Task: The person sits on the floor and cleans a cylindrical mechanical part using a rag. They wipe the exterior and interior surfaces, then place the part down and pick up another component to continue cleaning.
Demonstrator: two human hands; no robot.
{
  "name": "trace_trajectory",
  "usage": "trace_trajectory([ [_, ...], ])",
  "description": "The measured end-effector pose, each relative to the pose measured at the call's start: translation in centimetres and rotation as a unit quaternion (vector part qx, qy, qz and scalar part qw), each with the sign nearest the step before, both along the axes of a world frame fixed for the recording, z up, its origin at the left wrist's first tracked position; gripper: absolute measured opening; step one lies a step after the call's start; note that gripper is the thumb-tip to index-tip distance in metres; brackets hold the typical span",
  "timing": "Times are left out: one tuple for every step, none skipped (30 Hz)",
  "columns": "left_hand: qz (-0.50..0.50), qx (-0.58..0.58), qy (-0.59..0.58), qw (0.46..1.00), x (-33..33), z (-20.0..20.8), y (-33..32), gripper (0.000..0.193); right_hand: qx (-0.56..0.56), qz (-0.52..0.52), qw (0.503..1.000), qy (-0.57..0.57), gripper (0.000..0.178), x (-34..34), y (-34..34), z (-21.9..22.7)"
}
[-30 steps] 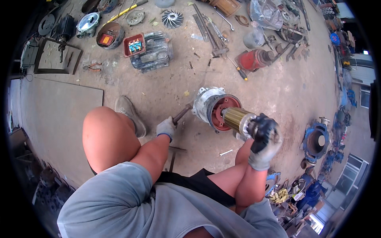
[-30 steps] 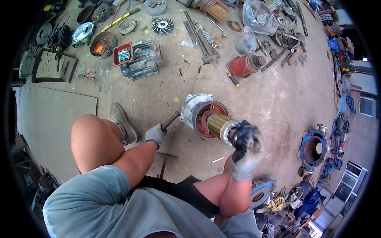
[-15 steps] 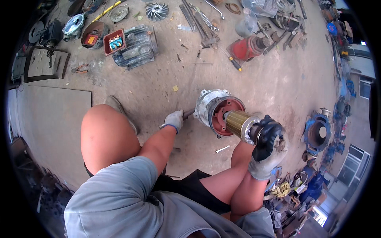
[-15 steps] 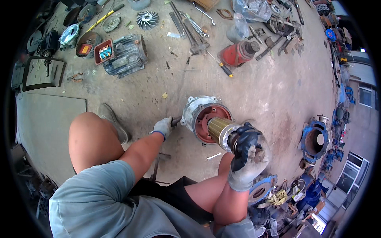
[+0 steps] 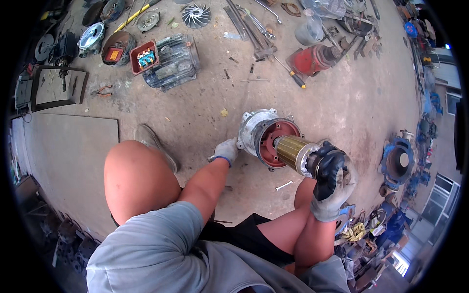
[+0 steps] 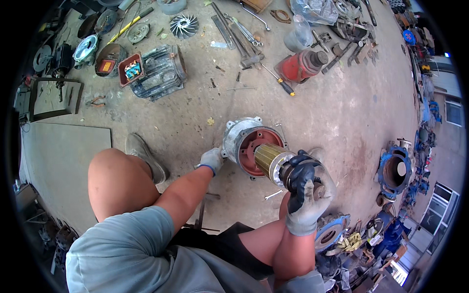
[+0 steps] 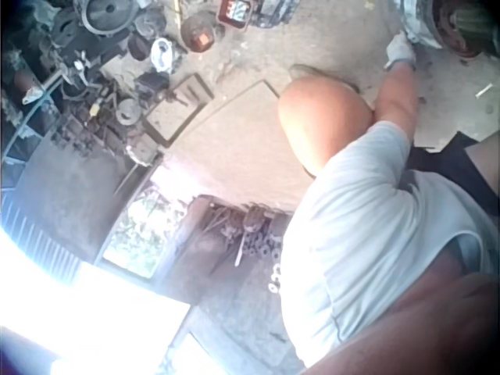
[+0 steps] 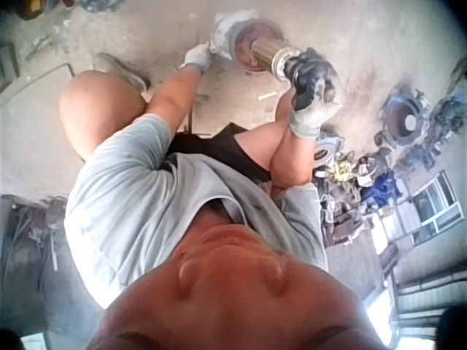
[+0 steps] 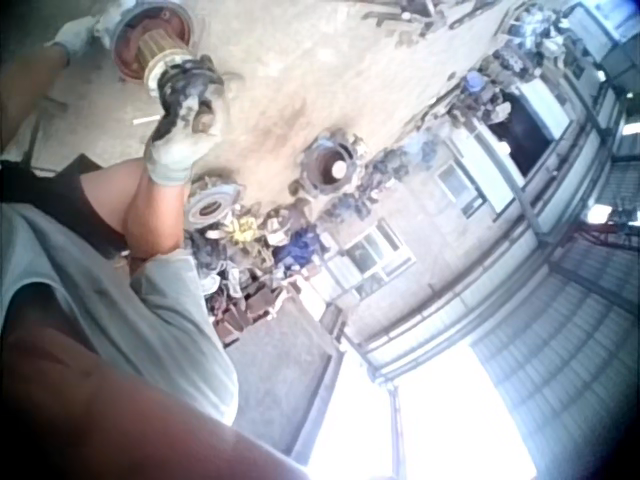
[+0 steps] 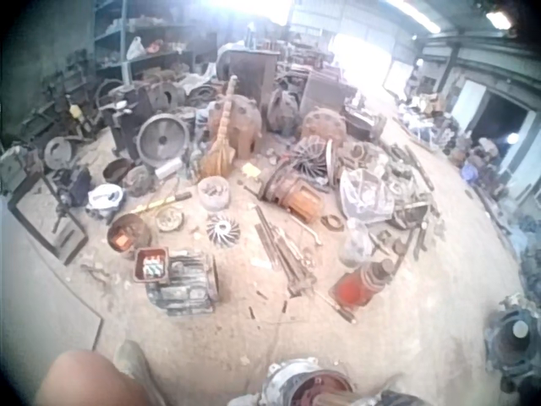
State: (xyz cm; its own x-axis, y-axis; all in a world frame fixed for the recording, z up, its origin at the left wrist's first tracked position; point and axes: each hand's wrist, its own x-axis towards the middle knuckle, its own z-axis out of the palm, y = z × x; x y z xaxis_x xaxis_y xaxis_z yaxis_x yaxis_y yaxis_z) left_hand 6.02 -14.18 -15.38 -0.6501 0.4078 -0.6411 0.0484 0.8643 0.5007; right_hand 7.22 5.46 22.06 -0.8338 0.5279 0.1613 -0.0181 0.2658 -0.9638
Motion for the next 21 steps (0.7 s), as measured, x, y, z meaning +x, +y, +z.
trace_trajectory([
  [0.008,-0.001,-0.009,1.0,-0.1,0.2,0.1,0.031,-0.007,0.0,1.0,0.005,0.035,0.1,-0.1,0.2],
  [0.016,-0.003,-0.018,1.0,-0.1,0.3,0.2,0.029,-0.015,0.001,1.0,0.01,0.032,0.3,-0.2,0.3],
  [0.019,0.001,-0.019,1.0,0.2,0.1,0.1,0.026,-0.007,0.018,0.999,0.034,0.034,0.3,0.0,0.2],
  [0.021,0.003,-0.018,1.0,0.1,0.0,-0.1,0.024,-0.009,0.014,0.999,0.04,0.035,0.4,0.0,0.3],
  [0.024,0.006,-0.018,1.0,0.1,-0.1,-0.2,0.022,-0.011,0.01,0.999,0.046,0.035,0.4,0.0,0.7],
  [0.024,0.004,-0.021,0.999,0.1,-0.2,-0.3,0.022,-0.014,0.006,0.999,0.051,0.036,0.6,-0.1,1.0],
  [0.023,0.005,-0.024,0.999,-0.1,0.4,-0.2,0.022,-0.013,-0.01,0.999,0.051,0.037,0.9,-0.1,1.1],
  [0.022,0.006,-0.027,0.999,-0.4,0.7,-0.1,0.022,0.001,0.011,0.998,0.054,0.034,0.8,0.1,0.9],
  [0.029,0.004,-0.025,0.999,-0.5,0.2,-0.1,0.022,0.015,0.032,0.998,0.057,0.031,0.7,0.4,0.5],
  [0.038,0.0,-0.024,0.999,-0.2,-0.4,-0.2,0.022,0.028,0.056,0.996,0.059,0.029,0.8,0.7,0.1],
  [0.042,0.001,-0.025,0.999,0.1,-0.4,0.0,0.022,-0.037,-0.045,0.998,0.03,0.022,1.7,0.1,-1.0],
  [0.024,0.002,-0.042,0.999,0.8,-0.3,0.2,0.025,-0.054,-0.026,0.998,0.007,0.021,2.3,0.8,-1.6],
  [0.007,0.004,-0.051,0.999,0.4,0.5,0.5,0.027,-0.071,-0.009,0.997,-0.014,0.021,2.8,1.7,-2.2],
  [-0.004,-0.001,-0.06,0.998,0.2,1.0,-0.1,0.03,-0.079,-0.001,0.997,-0.021,0.021,2.6,1.3,-2.3],
  [0.007,0.017,-0.01,1.0,1.6,-2.0,-0.3,0.028,-0.082,0.007,0.996,-0.026,0.022,2.4,1.2,-2.3],
  [-0.003,0.012,-0.008,1.0,1.4,-1.8,-0.1,0.028,-0.077,-0.002,0.996,-0.048,0.022,2.8,0.8,-2.4],
  [-0.013,0.007,-0.007,1.0,1.0,-0.7,0.3,0.028,-0.072,-0.009,0.995,-0.072,0.023,3.2,0.5,-2.4],
  [-0.022,0.002,-0.007,1.0,0.8,-0.1,0.7,0.027,-0.065,-0.019,0.996,-0.063,0.023,3.3,0.4,-2.2],
  [-0.018,0.006,-0.003,1.0,0.9,-0.2,0.6,0.027,-0.061,-0.026,0.996,-0.054,0.022,3.4,0.1,-1.9],
  [-0.014,0.009,0.0,1.0,1.1,-0.3,0.5,0.026,-0.056,-0.034,0.997,-0.045,0.022,3.7,0.0,-1.7],
  [-0.011,0.013,0.004,1.0,1.3,-0.3,0.5,0.026,-0.082,-0.112,0.99,-0.036,0.017,5.2,0.6,-2.2],
])
